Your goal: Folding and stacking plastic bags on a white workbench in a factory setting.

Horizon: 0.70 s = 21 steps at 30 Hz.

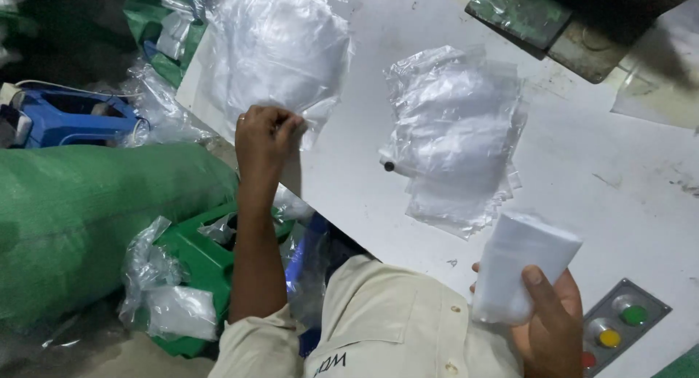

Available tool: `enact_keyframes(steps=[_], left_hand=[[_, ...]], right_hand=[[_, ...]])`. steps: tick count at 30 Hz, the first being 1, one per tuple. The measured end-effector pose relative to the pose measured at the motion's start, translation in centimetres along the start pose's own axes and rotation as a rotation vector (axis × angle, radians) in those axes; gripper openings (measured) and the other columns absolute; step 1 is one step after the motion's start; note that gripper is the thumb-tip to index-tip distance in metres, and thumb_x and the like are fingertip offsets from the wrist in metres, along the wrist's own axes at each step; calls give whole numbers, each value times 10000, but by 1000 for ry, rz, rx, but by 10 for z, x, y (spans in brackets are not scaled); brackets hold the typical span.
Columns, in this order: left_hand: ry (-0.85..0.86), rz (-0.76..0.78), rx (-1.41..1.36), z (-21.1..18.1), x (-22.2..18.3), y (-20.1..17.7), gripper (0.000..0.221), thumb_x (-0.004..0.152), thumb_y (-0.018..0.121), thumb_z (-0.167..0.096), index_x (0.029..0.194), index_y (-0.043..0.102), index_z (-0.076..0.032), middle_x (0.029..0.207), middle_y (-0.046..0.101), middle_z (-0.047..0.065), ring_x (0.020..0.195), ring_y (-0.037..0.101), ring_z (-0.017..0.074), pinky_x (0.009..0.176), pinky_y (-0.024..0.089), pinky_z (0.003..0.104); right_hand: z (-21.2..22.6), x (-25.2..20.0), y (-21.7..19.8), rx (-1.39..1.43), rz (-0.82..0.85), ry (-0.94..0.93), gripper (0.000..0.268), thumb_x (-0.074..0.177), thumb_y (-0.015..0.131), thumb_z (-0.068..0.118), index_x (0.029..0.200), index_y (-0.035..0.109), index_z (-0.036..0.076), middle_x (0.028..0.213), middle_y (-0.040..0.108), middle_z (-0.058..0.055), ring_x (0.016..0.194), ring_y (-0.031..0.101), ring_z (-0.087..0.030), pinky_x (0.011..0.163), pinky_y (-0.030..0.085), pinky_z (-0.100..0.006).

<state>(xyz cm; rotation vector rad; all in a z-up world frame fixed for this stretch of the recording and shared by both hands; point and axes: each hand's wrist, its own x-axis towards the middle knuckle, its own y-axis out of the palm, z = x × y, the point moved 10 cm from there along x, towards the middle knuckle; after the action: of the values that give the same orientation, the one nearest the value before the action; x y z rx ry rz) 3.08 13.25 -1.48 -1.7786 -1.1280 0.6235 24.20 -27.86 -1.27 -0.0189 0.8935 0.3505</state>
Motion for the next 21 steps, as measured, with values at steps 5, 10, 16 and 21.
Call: enact_keyframes(steps=[5,10,16,21], left_hand=[[17,11,-40,-25,-3,3,429,1024,490,-521,1005,560,-98,859,603,89,767,541,253,608,420,410],[508,-71,-70,-110,-45,5,186,974,687,25,1101,654,-106,960,687,80,748,614,261,660,464,389],[-30,244,-962,-148,-89,72,161,893,785,-106,878,625,-101,859,697,55,790,745,172,612,649,261],[-770,774,-1557,-187,-149,164,352,936,690,-455,813,615,-133,666,620,-14,589,584,88,574,513,224]], right_hand=[[22,-3,5,-55,-58,-146,623,899,545,135,1497,412,23,1148,560,-254,910,611,-457,690,542,-603],[32,-5,-4,-82,-154,-262,626,890,586,115,1486,400,64,1258,563,-190,1031,622,-398,831,595,-564],[21,9,6,-283,33,-320,557,804,722,144,1341,612,47,1369,697,-124,1177,658,-240,891,600,-366],[28,17,24,2,84,-168,384,813,750,54,1184,681,-11,1031,732,-142,925,670,-254,801,559,-370]])
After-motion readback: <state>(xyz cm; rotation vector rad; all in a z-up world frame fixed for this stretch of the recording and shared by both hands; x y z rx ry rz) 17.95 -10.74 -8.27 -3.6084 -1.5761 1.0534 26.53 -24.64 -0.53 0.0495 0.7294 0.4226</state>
